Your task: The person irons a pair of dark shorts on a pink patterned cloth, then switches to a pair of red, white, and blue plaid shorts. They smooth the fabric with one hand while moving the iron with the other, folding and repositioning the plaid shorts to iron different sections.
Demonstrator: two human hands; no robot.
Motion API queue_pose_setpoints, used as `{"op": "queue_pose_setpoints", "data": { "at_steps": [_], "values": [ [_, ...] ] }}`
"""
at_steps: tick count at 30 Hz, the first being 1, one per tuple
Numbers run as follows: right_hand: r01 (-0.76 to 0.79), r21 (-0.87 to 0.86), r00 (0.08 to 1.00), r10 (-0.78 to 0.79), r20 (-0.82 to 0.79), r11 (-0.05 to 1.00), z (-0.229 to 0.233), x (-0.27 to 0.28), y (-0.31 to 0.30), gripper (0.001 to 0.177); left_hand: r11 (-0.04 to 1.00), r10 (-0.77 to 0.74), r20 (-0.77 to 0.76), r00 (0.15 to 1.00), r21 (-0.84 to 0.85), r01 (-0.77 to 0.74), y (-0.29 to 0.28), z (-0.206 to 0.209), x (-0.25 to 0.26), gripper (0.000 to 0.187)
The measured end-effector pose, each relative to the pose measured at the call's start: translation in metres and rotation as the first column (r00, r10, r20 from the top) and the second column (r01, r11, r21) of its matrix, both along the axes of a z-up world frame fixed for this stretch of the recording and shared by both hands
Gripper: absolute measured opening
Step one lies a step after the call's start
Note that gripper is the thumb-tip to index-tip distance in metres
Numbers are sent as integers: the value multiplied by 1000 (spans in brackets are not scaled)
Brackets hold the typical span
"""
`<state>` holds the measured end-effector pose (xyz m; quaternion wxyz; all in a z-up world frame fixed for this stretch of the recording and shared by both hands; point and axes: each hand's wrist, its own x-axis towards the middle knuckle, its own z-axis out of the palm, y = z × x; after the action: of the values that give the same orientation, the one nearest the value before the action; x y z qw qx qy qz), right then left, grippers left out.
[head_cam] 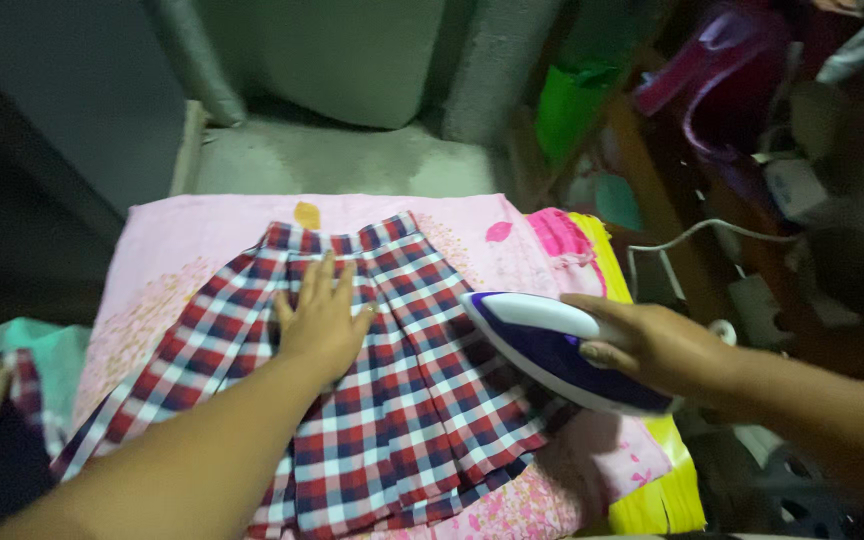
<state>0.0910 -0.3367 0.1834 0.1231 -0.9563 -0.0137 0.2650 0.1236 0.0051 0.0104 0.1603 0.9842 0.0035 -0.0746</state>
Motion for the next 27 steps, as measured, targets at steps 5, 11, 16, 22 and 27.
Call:
{"op": "queue_pose_setpoints", "data": {
  "at_steps": [5,11,16,22,27],
  "values": [
    [-569,171,822,555,127,804,0,11,40,71,926,370,49,928,-96,-365,42,-24,-56,61],
    [-766,190,640,757,134,614,-36,-17,103,66,806,591,162,790,-73,-588,72,-44,-159,60],
    [-772,88,631,776,-15,629,-45,-31,105,65,735,678,-38,734,15,-678,59,-27,-210,69],
    [-795,140,588,807,-57,590,-39,-17,75,69,793,600,-285,748,88,-603,21,10,-225,92],
    [-625,36,772,624,-121,780,-22,-8,69,67,836,542,-330,773,121,-535,-1,19,-233,111]
  ]
}}
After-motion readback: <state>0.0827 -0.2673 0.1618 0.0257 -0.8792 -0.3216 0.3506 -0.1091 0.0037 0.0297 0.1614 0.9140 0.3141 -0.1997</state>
